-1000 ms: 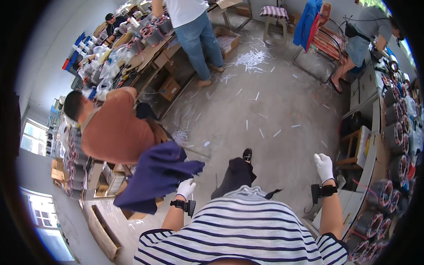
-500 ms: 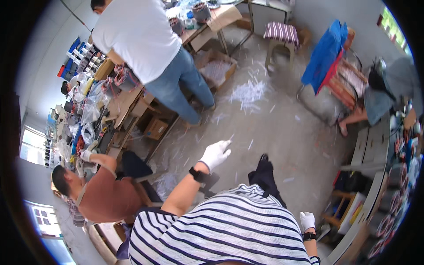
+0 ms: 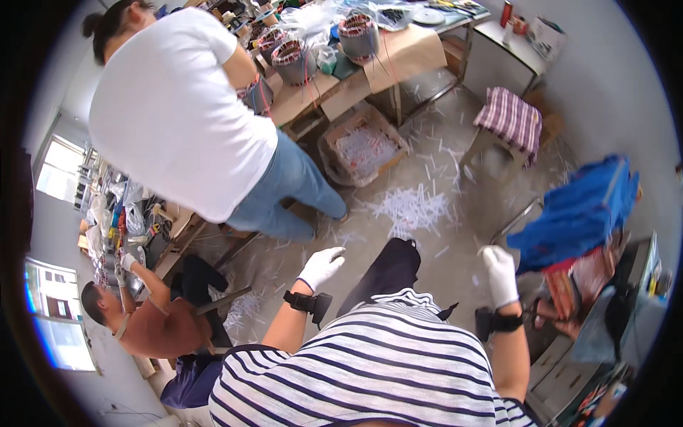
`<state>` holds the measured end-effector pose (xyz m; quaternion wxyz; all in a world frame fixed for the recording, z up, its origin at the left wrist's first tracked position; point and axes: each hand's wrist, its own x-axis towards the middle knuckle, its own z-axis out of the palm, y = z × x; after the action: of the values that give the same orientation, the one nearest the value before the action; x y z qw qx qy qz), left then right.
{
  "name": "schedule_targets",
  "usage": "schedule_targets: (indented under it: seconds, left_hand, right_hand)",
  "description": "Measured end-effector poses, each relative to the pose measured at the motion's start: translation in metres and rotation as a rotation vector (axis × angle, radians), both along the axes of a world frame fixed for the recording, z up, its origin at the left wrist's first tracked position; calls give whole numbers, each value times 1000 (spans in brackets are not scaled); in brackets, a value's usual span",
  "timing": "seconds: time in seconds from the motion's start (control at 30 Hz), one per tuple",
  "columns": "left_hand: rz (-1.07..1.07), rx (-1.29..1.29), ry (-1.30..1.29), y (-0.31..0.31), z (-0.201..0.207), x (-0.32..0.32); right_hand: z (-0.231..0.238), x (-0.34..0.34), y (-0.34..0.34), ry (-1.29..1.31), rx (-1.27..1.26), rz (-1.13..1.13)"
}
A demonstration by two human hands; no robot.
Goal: The person marks a motor stator with a pen, carries it to a table, and places it down. After moving a cardboard sheet and a box, they return to the workbench to fit plastic sleeves over the wire ends of another stator.
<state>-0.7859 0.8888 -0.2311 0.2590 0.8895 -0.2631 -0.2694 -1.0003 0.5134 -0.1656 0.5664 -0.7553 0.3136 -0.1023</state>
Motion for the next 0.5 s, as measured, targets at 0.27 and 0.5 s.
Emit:
schedule_targets:
  seconds: [0.27, 0.5]
  left_hand:
    - [-48, -203, -134, -234, 58, 195]
    - [179, -206, -132, -353, 68, 324]
  right_hand:
    - [-84, 43, -154, 361, 365, -162]
    - [-57, 238, -331, 46, -702, 488]
